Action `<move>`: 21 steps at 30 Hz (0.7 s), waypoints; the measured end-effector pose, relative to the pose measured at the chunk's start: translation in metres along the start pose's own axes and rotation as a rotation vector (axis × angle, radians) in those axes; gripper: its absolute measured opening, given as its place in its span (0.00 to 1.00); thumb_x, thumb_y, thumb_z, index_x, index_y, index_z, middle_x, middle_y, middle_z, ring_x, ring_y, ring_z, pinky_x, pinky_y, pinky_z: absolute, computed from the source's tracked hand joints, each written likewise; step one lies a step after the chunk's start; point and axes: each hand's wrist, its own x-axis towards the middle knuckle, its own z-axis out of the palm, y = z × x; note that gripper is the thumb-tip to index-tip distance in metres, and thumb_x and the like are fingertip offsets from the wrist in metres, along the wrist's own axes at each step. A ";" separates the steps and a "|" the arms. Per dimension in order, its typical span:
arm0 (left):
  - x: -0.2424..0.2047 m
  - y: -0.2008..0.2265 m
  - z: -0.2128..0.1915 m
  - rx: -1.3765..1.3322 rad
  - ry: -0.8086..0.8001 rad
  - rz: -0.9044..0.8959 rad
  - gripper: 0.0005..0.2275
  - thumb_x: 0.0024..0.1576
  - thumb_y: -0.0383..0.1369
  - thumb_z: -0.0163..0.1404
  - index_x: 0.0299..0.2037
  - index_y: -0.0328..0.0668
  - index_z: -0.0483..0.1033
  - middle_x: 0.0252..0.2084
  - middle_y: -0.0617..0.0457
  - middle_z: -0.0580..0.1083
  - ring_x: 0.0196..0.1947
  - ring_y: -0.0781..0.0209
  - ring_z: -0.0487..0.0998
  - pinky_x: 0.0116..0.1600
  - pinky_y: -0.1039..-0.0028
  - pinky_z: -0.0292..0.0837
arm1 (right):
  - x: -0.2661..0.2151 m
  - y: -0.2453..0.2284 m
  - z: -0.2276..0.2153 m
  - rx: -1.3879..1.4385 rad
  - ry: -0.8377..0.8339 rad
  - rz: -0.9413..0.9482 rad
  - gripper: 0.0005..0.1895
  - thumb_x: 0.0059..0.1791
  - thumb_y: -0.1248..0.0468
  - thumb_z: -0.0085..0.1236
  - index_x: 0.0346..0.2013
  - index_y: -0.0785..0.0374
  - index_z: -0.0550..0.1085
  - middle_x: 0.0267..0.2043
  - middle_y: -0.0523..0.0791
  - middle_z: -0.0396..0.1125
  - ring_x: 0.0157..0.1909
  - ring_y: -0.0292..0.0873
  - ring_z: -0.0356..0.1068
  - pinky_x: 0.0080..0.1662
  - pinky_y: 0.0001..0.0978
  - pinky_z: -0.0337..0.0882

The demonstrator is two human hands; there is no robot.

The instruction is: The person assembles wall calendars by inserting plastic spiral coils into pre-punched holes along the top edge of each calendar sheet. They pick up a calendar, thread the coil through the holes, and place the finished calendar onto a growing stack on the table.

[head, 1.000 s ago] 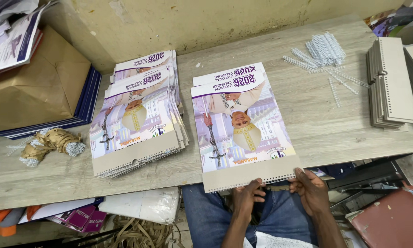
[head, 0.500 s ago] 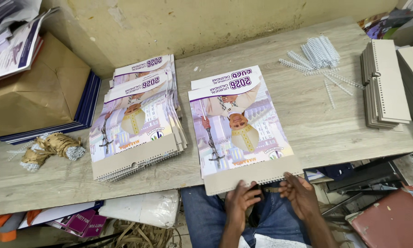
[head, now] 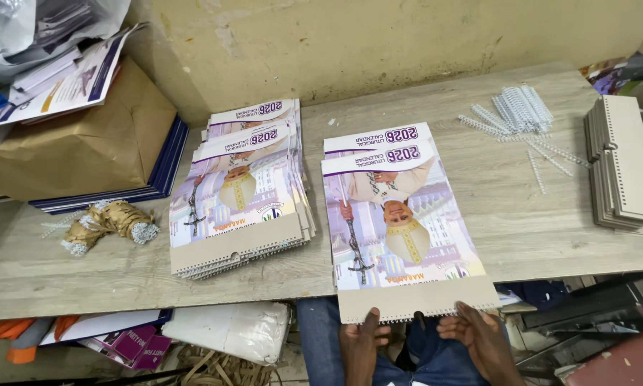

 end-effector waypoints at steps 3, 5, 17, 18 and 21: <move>-0.006 0.006 0.006 -0.005 -0.007 0.112 0.17 0.57 0.40 0.64 0.46 0.36 0.76 0.32 0.39 0.85 0.29 0.49 0.91 0.30 0.71 0.75 | 0.008 0.012 -0.014 0.006 0.065 0.032 0.21 0.57 0.61 0.58 0.41 0.85 0.75 0.38 0.77 0.73 0.37 0.78 0.75 0.37 0.64 0.76; -0.019 0.024 0.007 0.016 -0.049 0.245 0.17 0.57 0.41 0.62 0.50 0.37 0.85 0.27 0.48 0.81 0.26 0.50 0.93 0.24 0.75 0.65 | 0.002 0.018 -0.014 0.015 0.108 0.109 0.24 0.59 0.60 0.55 0.49 0.88 0.74 0.46 0.81 0.72 0.44 0.82 0.74 0.40 0.65 0.74; -0.013 0.222 -0.156 -0.426 0.204 0.577 0.15 0.62 0.32 0.61 0.38 0.45 0.62 0.30 0.43 0.76 0.24 0.48 0.81 0.44 0.57 0.86 | -0.099 -0.081 0.326 -0.274 -0.451 -0.133 0.25 0.52 0.51 0.60 0.26 0.73 0.81 0.35 0.62 0.85 0.20 0.52 0.79 0.27 0.39 0.80; 0.007 0.230 -0.172 -0.453 0.200 0.610 0.18 0.61 0.31 0.62 0.37 0.47 0.58 0.32 0.42 0.77 0.27 0.50 0.81 0.40 0.59 0.86 | -0.091 -0.068 0.345 -0.232 -0.523 -0.157 0.27 0.52 0.50 0.60 0.26 0.75 0.82 0.36 0.63 0.84 0.21 0.52 0.80 0.25 0.38 0.80; 0.058 0.244 -0.208 -0.460 0.228 0.590 0.22 0.58 0.30 0.64 0.35 0.50 0.54 0.38 0.38 0.78 0.34 0.47 0.83 0.37 0.61 0.86 | -0.066 -0.027 0.382 -0.162 -0.599 -0.107 0.27 0.52 0.51 0.61 0.28 0.78 0.83 0.39 0.64 0.83 0.23 0.51 0.80 0.24 0.38 0.80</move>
